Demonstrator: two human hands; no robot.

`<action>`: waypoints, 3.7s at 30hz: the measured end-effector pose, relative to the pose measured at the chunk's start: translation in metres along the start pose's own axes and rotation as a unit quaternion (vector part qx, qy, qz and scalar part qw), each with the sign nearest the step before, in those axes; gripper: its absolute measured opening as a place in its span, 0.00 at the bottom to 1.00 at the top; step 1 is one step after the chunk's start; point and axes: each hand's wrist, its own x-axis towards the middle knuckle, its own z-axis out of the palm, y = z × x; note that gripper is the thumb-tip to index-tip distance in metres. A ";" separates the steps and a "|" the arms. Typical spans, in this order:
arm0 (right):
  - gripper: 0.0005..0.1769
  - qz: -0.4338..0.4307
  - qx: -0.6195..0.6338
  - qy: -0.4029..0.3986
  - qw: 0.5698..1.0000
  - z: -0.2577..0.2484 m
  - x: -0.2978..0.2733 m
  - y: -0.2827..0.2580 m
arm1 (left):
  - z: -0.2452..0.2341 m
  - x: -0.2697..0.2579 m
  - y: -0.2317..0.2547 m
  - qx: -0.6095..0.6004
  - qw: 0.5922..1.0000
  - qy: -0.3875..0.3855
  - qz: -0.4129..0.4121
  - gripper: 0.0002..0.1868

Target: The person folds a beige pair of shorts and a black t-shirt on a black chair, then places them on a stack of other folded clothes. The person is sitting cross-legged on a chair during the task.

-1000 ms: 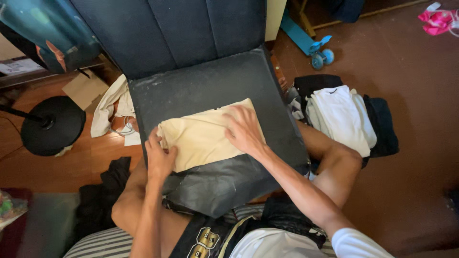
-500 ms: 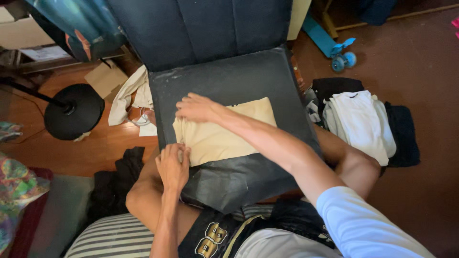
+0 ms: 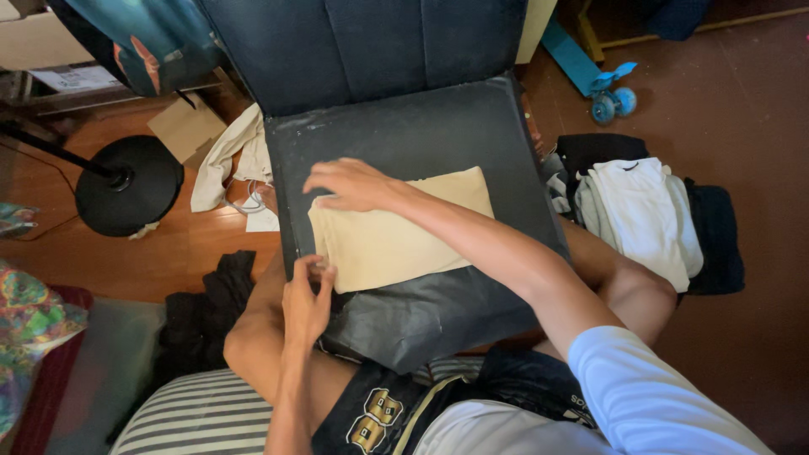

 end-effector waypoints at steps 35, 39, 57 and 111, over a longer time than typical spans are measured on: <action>0.28 0.520 -0.048 0.247 0.816 -0.003 -0.239 0.005 | 0.063 0.059 0.016 0.236 0.912 -0.121 0.314 0.39; 0.25 0.497 0.035 0.297 0.815 -0.004 -0.242 0.005 | 0.058 0.061 0.010 0.245 0.915 -0.121 0.296 0.38; 0.12 0.235 0.269 0.162 0.920 -0.042 -0.132 -0.100 | 0.043 0.036 0.106 -0.285 0.948 -0.132 -0.048 0.30; 0.29 0.537 0.287 0.409 0.680 -0.202 -0.637 0.266 | 0.547 -0.011 0.193 -0.285 0.783 -0.550 -0.054 0.23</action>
